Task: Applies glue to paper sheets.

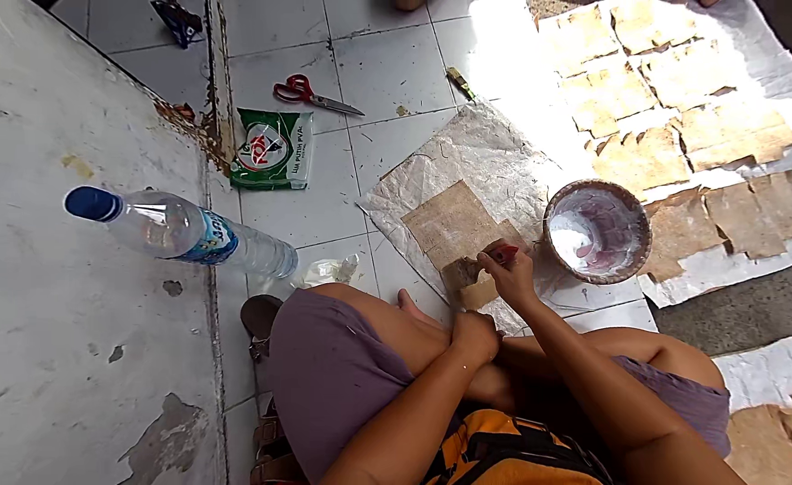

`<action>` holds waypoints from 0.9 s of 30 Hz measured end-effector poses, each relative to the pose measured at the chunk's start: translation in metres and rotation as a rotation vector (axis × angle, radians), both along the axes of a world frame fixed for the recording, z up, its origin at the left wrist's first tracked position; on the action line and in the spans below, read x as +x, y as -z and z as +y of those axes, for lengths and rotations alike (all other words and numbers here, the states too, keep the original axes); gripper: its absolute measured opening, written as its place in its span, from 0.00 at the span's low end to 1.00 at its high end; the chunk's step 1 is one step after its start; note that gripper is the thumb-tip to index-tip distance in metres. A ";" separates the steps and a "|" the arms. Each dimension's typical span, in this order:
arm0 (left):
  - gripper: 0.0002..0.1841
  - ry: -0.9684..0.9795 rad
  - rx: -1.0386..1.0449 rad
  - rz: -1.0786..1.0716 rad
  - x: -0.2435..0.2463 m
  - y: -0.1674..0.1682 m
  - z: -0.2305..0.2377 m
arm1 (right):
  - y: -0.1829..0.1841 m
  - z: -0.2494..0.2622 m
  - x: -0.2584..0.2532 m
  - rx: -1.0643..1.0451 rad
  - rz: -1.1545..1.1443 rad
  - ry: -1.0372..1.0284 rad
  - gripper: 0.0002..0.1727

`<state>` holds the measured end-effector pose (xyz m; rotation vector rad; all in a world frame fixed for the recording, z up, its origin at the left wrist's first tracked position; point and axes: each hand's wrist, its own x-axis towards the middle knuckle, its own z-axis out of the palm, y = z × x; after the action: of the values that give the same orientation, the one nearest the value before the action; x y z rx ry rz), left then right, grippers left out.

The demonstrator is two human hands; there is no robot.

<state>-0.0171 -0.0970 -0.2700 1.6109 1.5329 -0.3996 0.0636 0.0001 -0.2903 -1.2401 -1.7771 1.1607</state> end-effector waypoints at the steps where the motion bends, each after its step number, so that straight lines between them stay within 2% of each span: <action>1: 0.32 -0.008 0.001 -0.004 0.000 0.001 -0.001 | -0.001 0.003 0.005 0.027 -0.043 0.025 0.09; 3: 0.32 -0.021 0.004 -0.011 -0.002 0.001 0.000 | -0.013 0.005 0.011 0.096 -0.085 0.081 0.08; 5: 0.32 -0.002 0.001 -0.002 -0.001 0.002 0.001 | -0.022 0.000 0.009 0.101 -0.031 0.090 0.07; 8: 0.32 0.022 -0.015 0.019 0.001 0.000 0.003 | -0.008 -0.005 0.000 -0.069 0.136 0.044 0.07; 11: 0.31 -0.001 -0.010 0.014 0.000 0.002 0.003 | 0.006 0.006 0.008 -0.076 0.028 0.118 0.09; 14: 0.32 -0.020 -0.028 0.004 0.001 0.002 0.003 | -0.016 0.010 0.021 0.198 -0.200 0.145 0.09; 16: 0.33 -0.002 -0.029 0.021 0.002 0.002 0.004 | -0.021 0.003 0.024 0.434 -0.298 0.055 0.06; 18: 0.34 0.045 -0.021 0.043 0.004 0.001 0.003 | -0.013 -0.011 0.019 0.546 -0.340 -0.088 0.06; 21: 0.28 0.033 0.003 0.028 0.003 -0.002 -0.001 | -0.006 -0.033 0.006 0.442 -0.306 -0.233 0.08; 23: 0.27 0.038 0.003 0.022 0.001 -0.004 0.000 | -0.013 -0.034 0.001 0.291 -0.132 -0.141 0.09; 25: 0.30 0.038 -0.002 0.016 0.001 -0.001 0.000 | -0.015 -0.022 0.003 0.056 0.079 -0.033 0.06; 27: 0.31 0.017 -0.001 0.015 0.001 0.001 0.001 | -0.005 -0.003 0.014 -0.012 0.087 0.060 0.06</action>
<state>-0.0160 -0.0957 -0.2711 1.6245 1.5311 -0.4224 0.0777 -0.0027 -0.2856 -1.2226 -1.6605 1.1749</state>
